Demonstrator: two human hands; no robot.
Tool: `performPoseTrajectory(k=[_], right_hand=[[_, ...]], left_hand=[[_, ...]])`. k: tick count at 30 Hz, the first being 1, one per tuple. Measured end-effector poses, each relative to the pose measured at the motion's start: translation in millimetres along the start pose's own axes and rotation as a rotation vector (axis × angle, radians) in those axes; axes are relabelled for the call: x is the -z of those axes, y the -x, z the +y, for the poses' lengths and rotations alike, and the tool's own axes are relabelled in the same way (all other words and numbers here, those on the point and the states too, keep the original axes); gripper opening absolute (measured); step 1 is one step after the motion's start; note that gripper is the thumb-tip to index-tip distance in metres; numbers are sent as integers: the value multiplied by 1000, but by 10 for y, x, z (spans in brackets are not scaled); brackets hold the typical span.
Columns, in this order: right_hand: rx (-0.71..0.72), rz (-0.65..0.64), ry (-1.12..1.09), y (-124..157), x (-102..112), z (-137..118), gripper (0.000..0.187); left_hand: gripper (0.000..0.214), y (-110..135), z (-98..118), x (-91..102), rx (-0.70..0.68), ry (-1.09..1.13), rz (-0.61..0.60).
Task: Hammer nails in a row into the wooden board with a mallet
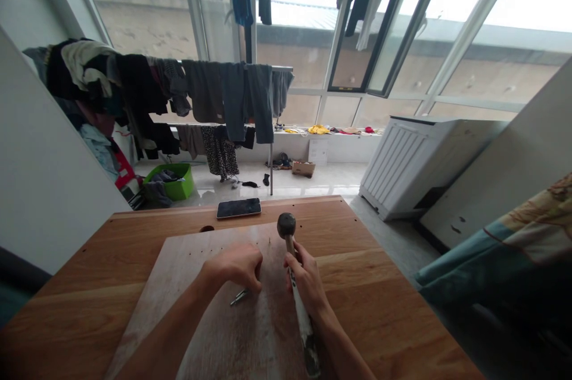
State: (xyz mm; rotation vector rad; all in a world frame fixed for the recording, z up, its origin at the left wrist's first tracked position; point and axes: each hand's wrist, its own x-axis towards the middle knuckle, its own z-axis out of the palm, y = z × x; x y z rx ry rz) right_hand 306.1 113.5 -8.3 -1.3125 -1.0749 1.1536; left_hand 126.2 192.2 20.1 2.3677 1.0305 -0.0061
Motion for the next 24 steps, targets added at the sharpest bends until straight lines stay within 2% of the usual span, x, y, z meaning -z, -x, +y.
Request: performPoseTrajectory(k=[6, 13, 15, 18, 20, 24], right_hand=[[9, -11, -18, -3, 5, 15, 43], [16, -18, -20, 0, 10, 27, 45], [16, -12, -16, -2, 10, 27, 45], [6, -7, -12, -5, 4, 35, 44], [5, -14, -10, -5, -1, 44, 44], [9, -28, -12, -1, -11, 60, 45]], left_hand=[[32, 3, 117, -115, -32, -31, 95], [9, -46, -82, -26, -99, 187, 131], [2, -94, -187, 1, -104, 282, 226], [14, -174, -349, -27, -50, 393, 448], [18, -212, -439, -76, -17, 443, 553], [19, -236, -545, -145, -29, 513, 604]])
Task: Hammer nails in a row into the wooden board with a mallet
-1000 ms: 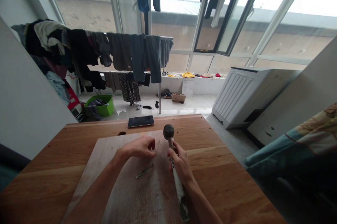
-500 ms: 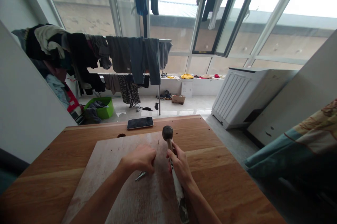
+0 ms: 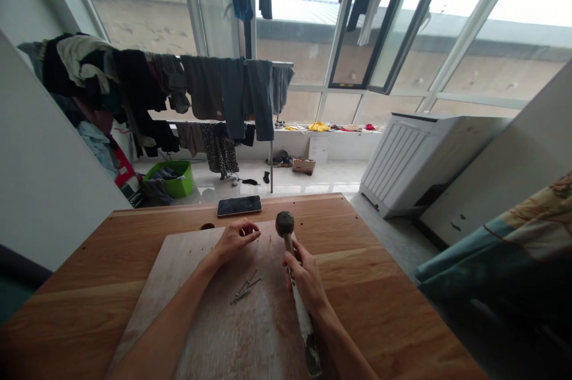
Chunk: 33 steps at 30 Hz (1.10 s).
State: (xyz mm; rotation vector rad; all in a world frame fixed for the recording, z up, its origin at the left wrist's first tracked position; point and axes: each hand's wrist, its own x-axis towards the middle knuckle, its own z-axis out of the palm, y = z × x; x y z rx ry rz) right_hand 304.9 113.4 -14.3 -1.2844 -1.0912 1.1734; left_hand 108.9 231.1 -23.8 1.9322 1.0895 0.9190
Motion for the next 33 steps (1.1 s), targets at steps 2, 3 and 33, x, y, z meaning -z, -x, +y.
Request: performPoseTrajectory(k=[2, 3, 33], right_hand=[[-1, -4, -1, 3, -3, 0, 45], [-3, -5, -1, 5, -4, -3, 46], [2, -229, -101, -97, -115, -163, 46]], left_hand=[[18, 5, -20, 7, -6, 20, -5], [17, 7, -25, 11, -8, 27, -7], [10, 55, -55, -27, -45, -5, -6]])
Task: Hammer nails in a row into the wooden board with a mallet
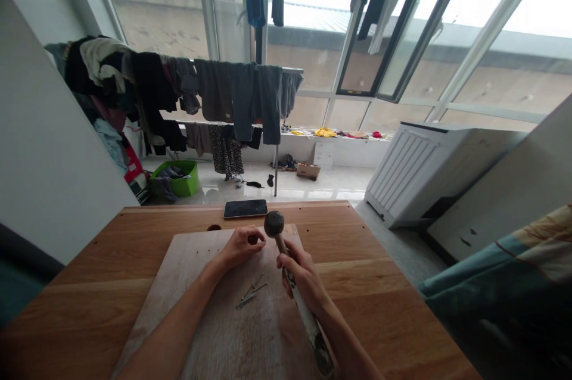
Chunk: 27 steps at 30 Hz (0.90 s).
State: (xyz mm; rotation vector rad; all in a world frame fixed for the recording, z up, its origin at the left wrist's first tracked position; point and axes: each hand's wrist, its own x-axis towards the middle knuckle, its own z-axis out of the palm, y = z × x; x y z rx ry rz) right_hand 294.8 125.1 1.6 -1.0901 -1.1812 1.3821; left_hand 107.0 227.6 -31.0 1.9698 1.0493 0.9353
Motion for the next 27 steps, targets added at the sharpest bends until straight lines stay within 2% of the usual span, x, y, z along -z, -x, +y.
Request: performPoseTrajectory(k=[6, 17, 27], right_hand=[[36, 56, -9, 40, -55, 215, 49], [12, -8, 13, 73, -13, 269, 53], [3, -4, 20, 83, 1, 323, 50]], left_hand=[[8, -2, -15, -11, -2, 12, 14], [7, -14, -29, -10, -35, 6, -8], [9, -15, -8, -2, -28, -2, -11]])
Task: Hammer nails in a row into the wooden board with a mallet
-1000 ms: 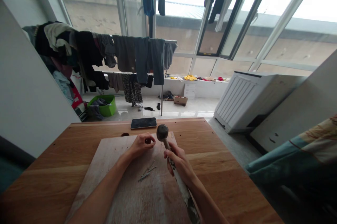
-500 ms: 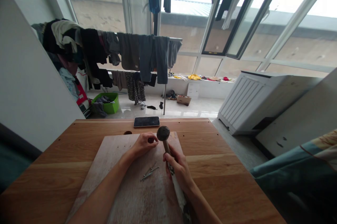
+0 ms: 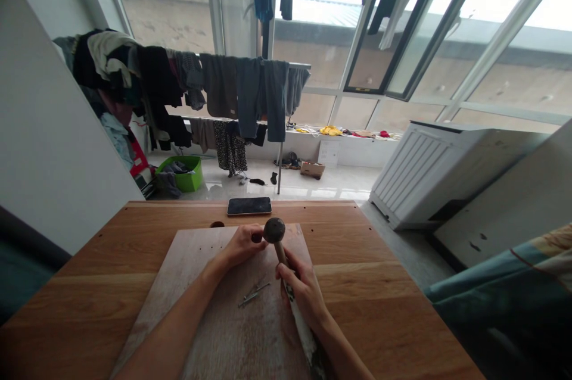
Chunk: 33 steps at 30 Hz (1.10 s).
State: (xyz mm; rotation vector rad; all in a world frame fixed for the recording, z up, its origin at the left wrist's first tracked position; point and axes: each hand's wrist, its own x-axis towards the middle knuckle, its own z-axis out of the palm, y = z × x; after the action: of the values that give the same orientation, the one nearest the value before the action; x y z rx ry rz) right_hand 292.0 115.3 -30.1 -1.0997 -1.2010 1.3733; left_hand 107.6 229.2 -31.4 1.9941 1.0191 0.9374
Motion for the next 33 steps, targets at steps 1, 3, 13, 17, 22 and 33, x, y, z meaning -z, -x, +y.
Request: performPoseTrajectory(k=[1, 3, 13, 17, 22, 33], right_hand=[[0, 1, 2, 1, 1, 4, 50], [-4, 5, -8, 4, 3, 6, 51], [80, 186, -76, -73, 40, -54, 47], [78, 174, -30, -100, 53, -61, 39], [99, 218, -38, -96, 39, -82, 33], [111, 197, 25, -92, 29, -88, 48]], left_hand=[[9, 1, -1, 0, 2, -1, 0], [8, 5, -4, -2, 6, -4, 0], [25, -23, 37, 18, 70, -116, -33], [23, 52, 185, 122, 107, -246, -67], [14, 348, 522, 145, 129, -446, -272], [7, 409, 669, 169, 139, -560, -287]])
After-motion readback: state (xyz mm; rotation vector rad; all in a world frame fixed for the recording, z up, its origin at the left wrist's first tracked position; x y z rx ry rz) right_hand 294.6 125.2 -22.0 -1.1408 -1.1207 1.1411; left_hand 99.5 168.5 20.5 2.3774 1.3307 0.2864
